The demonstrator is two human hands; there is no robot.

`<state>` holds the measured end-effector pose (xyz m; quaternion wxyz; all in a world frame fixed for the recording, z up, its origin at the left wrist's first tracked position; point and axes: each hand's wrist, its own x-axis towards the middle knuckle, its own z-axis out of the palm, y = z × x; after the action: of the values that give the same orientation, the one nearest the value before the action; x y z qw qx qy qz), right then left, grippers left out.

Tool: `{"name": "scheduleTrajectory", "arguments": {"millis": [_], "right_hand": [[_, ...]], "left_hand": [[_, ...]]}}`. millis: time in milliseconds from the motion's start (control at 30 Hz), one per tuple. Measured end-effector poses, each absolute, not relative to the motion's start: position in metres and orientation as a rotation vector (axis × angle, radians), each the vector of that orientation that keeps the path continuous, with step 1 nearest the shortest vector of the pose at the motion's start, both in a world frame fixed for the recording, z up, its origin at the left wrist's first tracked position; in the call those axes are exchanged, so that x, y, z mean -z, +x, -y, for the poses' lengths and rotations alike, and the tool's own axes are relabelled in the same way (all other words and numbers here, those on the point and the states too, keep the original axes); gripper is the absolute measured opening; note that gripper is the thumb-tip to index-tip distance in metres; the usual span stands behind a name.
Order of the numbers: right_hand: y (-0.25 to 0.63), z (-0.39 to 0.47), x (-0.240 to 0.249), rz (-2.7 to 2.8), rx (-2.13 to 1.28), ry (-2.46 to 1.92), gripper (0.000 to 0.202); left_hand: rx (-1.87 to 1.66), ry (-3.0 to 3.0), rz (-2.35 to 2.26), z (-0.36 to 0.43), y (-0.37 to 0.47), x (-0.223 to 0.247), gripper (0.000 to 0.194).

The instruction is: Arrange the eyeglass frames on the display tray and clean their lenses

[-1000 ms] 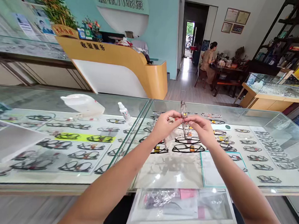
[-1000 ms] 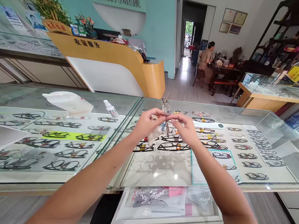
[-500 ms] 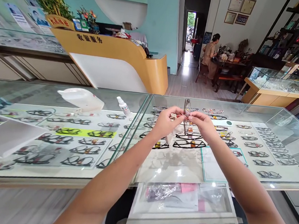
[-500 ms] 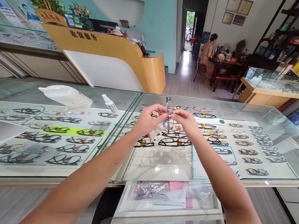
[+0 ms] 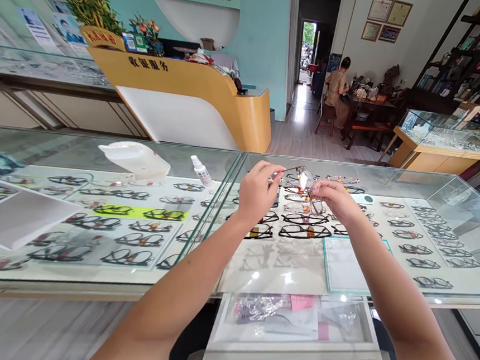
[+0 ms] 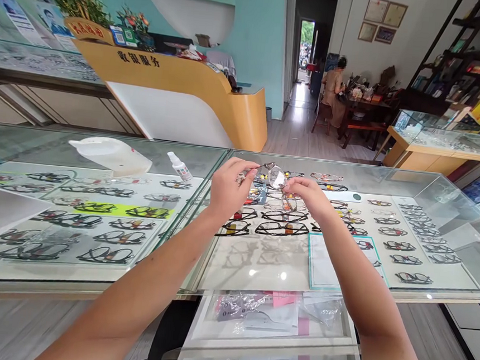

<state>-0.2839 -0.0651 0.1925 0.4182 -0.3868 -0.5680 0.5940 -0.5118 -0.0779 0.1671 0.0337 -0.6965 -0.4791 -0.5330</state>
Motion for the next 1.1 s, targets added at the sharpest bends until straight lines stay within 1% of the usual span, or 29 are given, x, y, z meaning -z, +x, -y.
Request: {"name": "scheduleTrajectory", "arguments": {"millis": [200,333,467,567,733,867,967,1100], "right_hand": [[-0.283,0.064,-0.191,1.452,-1.532,-0.979,0.018],[-0.281,0.063,-0.192,1.380,-1.530,-0.954,0.028],[-0.277,0.063,-0.195,1.265,-1.564,-0.868,0.039],[-0.277,0.065,-0.198,1.255,-1.619,-0.782,0.043],[-0.277,0.068,-0.196,1.244,-1.691,-0.696,0.040],[-0.277,0.068,-0.194,1.248,-1.726,-0.658,0.037],[-0.277,0.068,-0.194,1.252,-1.730,-0.628,0.036],[-0.278,0.070,-0.196,1.240,-1.707,-0.600,0.035]], "left_hand": [[1.575,-2.026,1.415,0.077,-0.512,-0.162,0.025],[1.596,-1.991,1.373,0.074,-0.511,-0.160,0.020],[1.665,-1.922,1.303,0.075,-0.510,-0.161,0.020],[1.608,-2.053,1.227,0.079,-0.508,-0.163,0.018],[1.339,-2.443,1.122,0.086,-0.503,-0.163,0.029],[1.179,-2.606,1.016,0.086,-0.501,-0.160,0.030],[1.176,-2.614,1.018,0.085,-0.501,-0.157,0.030],[1.273,-2.540,1.057,0.085,-0.502,-0.157,0.031]]}}
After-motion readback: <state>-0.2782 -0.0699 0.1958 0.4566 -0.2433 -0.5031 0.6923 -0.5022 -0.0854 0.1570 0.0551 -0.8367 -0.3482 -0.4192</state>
